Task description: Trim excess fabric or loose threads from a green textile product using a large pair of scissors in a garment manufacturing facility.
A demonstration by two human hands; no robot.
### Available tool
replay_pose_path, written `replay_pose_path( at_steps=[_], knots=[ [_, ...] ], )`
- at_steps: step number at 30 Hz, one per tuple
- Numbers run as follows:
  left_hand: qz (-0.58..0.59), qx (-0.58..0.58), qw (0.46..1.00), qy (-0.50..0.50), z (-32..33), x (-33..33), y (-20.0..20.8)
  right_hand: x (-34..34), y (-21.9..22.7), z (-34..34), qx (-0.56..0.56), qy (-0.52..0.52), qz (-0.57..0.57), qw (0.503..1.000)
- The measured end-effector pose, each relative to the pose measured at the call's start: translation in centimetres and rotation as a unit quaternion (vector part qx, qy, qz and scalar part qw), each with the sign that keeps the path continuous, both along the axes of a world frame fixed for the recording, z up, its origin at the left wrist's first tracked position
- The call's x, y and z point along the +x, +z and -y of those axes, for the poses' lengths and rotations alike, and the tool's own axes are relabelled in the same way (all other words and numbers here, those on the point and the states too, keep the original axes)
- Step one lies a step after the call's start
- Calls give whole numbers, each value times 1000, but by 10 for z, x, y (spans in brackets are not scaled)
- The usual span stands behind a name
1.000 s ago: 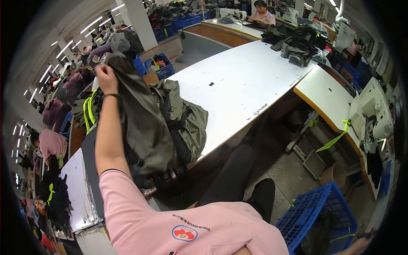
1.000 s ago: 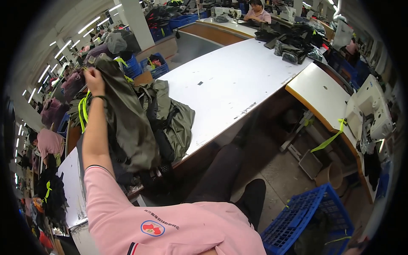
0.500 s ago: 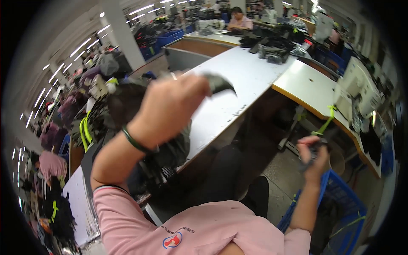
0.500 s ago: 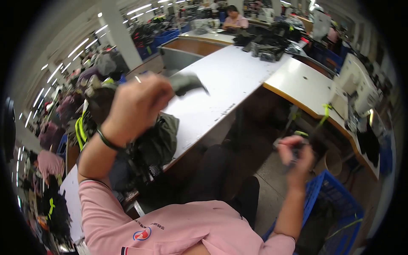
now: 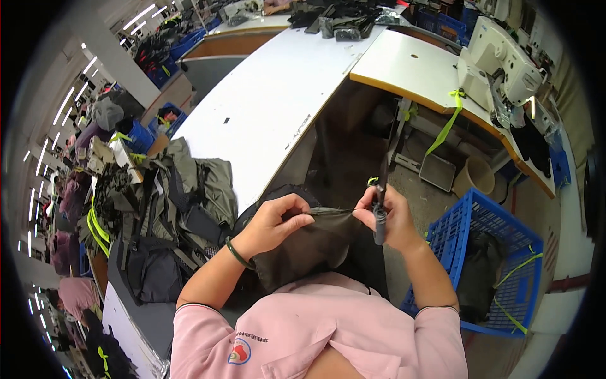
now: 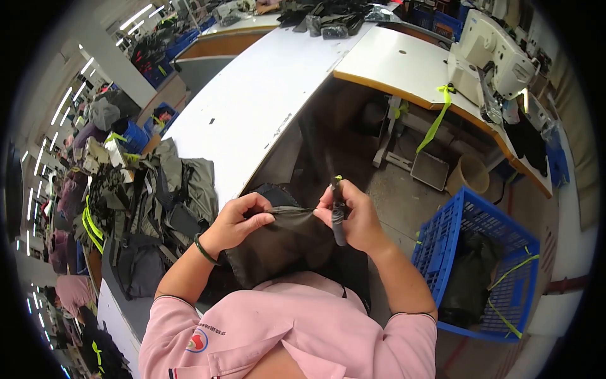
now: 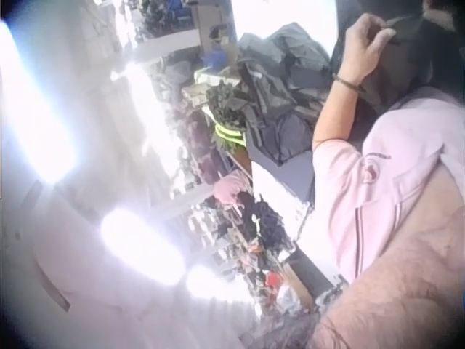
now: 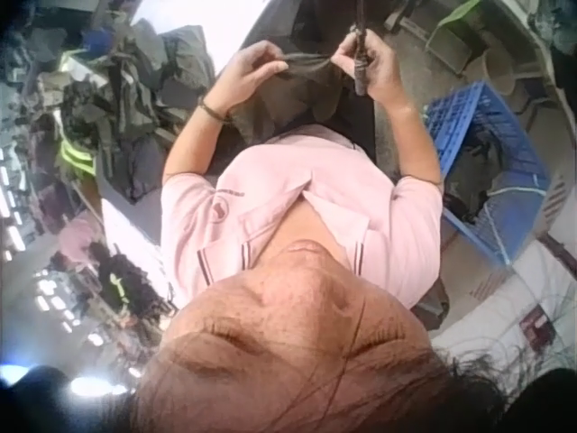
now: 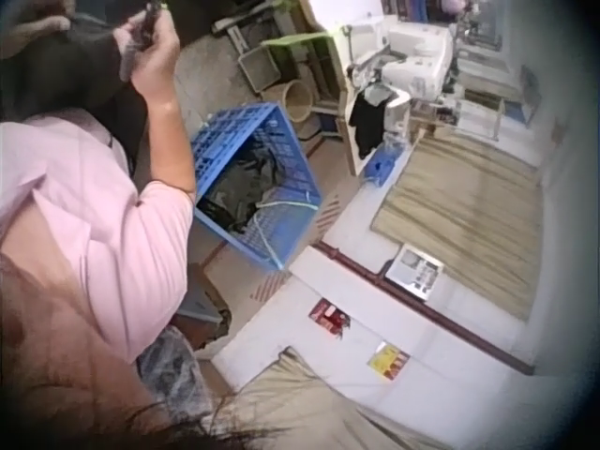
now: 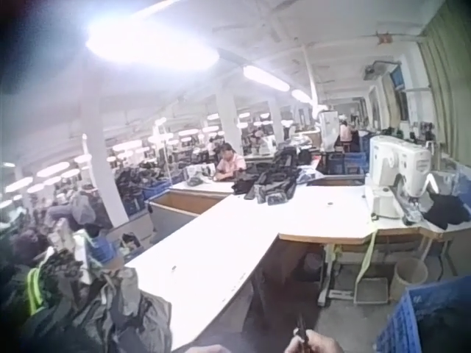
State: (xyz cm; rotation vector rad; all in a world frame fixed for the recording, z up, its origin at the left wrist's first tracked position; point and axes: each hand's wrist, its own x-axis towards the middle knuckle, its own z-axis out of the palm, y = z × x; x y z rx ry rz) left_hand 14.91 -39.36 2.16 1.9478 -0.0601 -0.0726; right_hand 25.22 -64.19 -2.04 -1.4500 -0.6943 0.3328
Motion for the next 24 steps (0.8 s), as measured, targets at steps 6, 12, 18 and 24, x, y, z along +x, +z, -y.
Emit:
replay_pose_path(
  at_steps=[6, 12, 18, 24],
  knots=[
    [183, 128, 975, -8, -7, -10, -32, -10, -15, -7, 4, 32, -97, 995],
    [336, 216, 916, 32, -12, -20, -55, -27, -17, -6, -49, 48, -103, 992],
    [478, 265, 837, 21, -18, -22, -60, -28, -1, 4, -145, 55, -36, 987],
    [506, 229, 831, -32, -21, -20, -60, -6, 37, 15, -314, 12, 420, 852]
  ],
)
